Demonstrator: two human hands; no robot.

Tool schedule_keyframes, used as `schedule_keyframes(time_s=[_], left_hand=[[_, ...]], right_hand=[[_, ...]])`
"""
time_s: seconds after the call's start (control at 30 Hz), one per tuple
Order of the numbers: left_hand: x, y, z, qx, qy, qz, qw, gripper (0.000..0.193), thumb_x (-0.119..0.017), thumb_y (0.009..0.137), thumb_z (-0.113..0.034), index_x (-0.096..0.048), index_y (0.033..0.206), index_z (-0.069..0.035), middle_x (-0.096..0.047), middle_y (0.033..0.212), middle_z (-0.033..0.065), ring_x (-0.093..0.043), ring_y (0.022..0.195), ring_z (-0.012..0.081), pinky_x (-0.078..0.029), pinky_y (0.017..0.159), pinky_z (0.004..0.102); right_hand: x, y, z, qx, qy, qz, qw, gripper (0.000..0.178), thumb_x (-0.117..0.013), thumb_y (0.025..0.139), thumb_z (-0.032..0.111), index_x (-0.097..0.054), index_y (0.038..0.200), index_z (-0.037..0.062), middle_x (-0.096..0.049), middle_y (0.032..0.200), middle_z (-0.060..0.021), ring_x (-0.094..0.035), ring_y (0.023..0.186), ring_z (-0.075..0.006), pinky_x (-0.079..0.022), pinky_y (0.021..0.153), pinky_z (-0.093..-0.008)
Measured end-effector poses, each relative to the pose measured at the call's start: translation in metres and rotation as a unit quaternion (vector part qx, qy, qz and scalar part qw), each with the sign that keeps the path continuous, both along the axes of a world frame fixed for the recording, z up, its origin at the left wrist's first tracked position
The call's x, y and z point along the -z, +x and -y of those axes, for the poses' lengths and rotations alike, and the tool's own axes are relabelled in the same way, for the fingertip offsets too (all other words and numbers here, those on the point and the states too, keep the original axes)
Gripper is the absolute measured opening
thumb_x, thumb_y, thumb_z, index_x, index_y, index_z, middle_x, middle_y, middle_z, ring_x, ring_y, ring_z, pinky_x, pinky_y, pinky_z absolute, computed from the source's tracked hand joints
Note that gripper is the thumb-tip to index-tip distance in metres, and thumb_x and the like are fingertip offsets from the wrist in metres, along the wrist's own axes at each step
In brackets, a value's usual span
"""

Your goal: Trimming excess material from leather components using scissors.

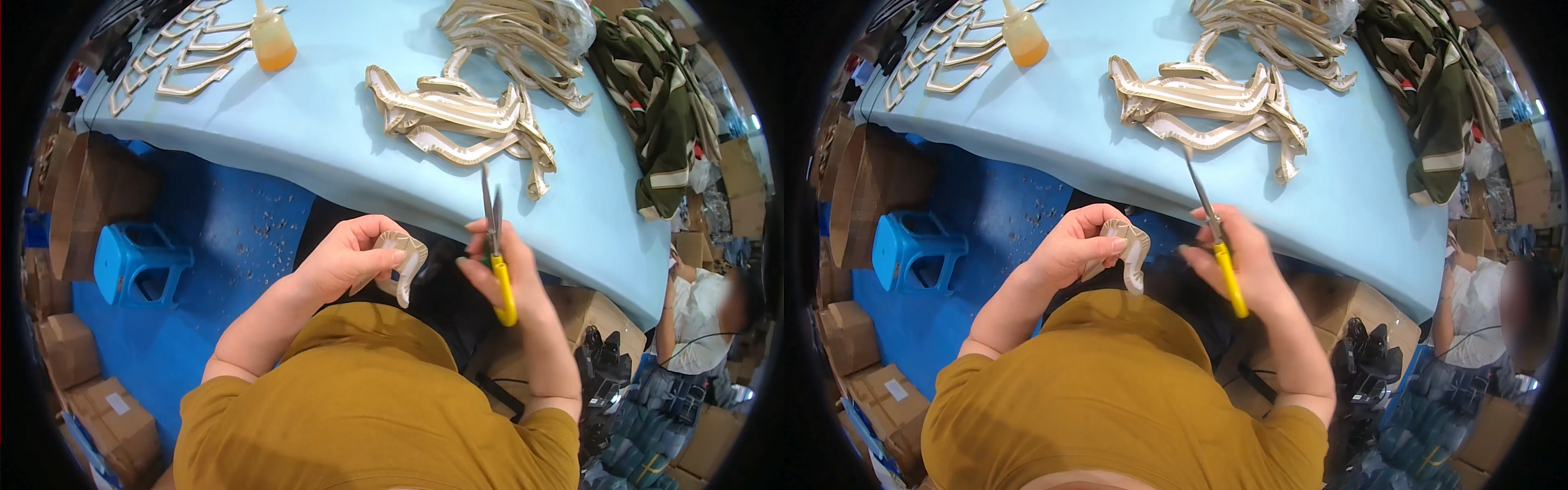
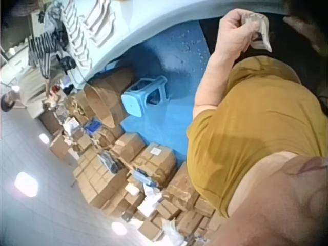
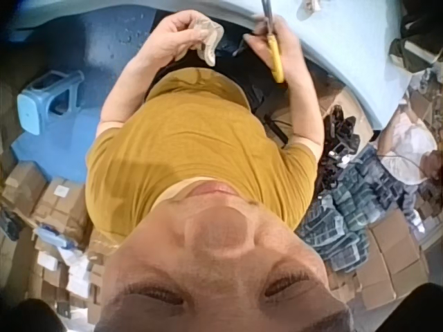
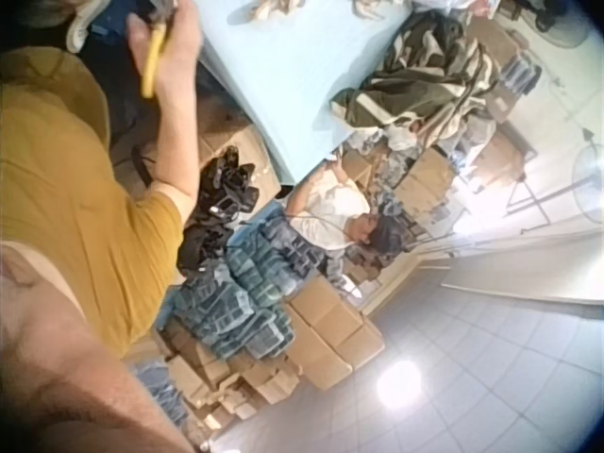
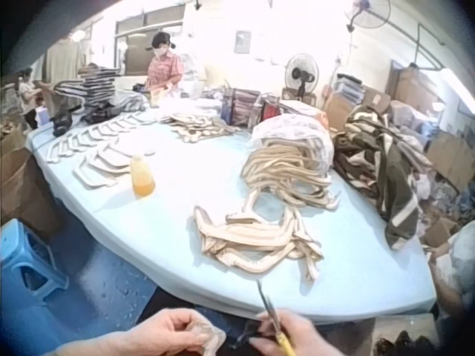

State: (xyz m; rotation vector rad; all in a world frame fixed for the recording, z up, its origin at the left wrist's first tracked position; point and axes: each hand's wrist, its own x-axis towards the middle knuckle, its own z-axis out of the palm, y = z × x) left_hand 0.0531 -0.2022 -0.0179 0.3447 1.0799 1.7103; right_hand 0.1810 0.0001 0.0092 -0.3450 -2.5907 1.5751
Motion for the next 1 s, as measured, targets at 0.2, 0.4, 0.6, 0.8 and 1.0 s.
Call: schedule_keyframes(time_s=[0.2, 0.4, 0.6, 0.8, 1.0], left_hand=[[0.004, 0.012, -0.013, -0.009, 0.052, 0.056, 0.997, 0.014, -0.059, 0.085, -0.009, -0.055, 0.095, -0.001, -0.060, 0.085, 0.0040, -0.056, 0.069, 0.0070, -0.047, 0.062, 0.0208], [0.008, 0.007, -0.014, -0.023, -0.019, -0.083, 0.996, 0.007, -0.060, 0.084, -0.007, -0.057, 0.079, -0.002, -0.058, 0.074, 0.0027, -0.052, 0.063, 0.0059, -0.042, 0.053, 0.0198], [0.021, 0.015, -0.034, -0.213, -0.028, -0.618, 0.756, 0.006, -0.062, 0.077, -0.002, -0.057, 0.073, -0.002, -0.051, 0.063, 0.0098, -0.051, 0.052, 0.0185, -0.041, 0.049, 0.0280], [0.022, 0.000, -0.021, -0.001, -0.017, 0.027, 0.999, 0.020, -0.052, 0.090, -0.021, -0.058, 0.082, -0.004, -0.056, 0.073, -0.0028, -0.048, 0.064, 0.0039, -0.040, 0.058, 0.0204], [0.015, -0.001, -0.017, 0.052, -0.049, -0.022, 0.997, 0.020, -0.057, 0.088, -0.022, -0.060, 0.081, -0.004, -0.056, 0.072, -0.0032, -0.047, 0.063, 0.0022, -0.038, 0.055, 0.0183]], right_hand=[[0.032, -0.011, 0.041, 0.008, -0.324, -0.096, 0.941, 0.041, -0.059, 0.078, 0.000, -0.043, 0.115, 0.0052, -0.050, 0.092, -0.0032, -0.048, 0.084, -0.0109, -0.040, 0.077, -0.0252], [0.027, -0.014, 0.038, -0.026, -0.198, -0.116, 0.973, 0.036, -0.057, 0.079, 0.001, -0.046, 0.112, 0.0037, -0.055, 0.090, -0.0044, -0.051, 0.080, -0.0097, -0.043, 0.073, -0.0249], [0.040, -0.028, 0.047, -0.007, 0.044, -0.240, 0.970, 0.027, -0.053, 0.081, -0.003, -0.047, 0.107, 0.0020, -0.052, 0.071, 0.0017, -0.048, 0.056, -0.0059, -0.039, 0.052, -0.0178], [0.033, -0.020, 0.037, 0.026, -0.260, -0.080, 0.962, 0.035, -0.056, 0.075, -0.004, -0.047, 0.108, 0.0042, -0.051, 0.092, -0.0032, -0.049, 0.081, -0.0087, -0.041, 0.070, -0.0214], [0.027, -0.021, 0.039, 0.028, -0.290, -0.077, 0.954, 0.032, -0.057, 0.076, -0.004, -0.049, 0.106, 0.0053, -0.051, 0.090, -0.0016, -0.048, 0.081, -0.0080, -0.041, 0.073, -0.0224]])
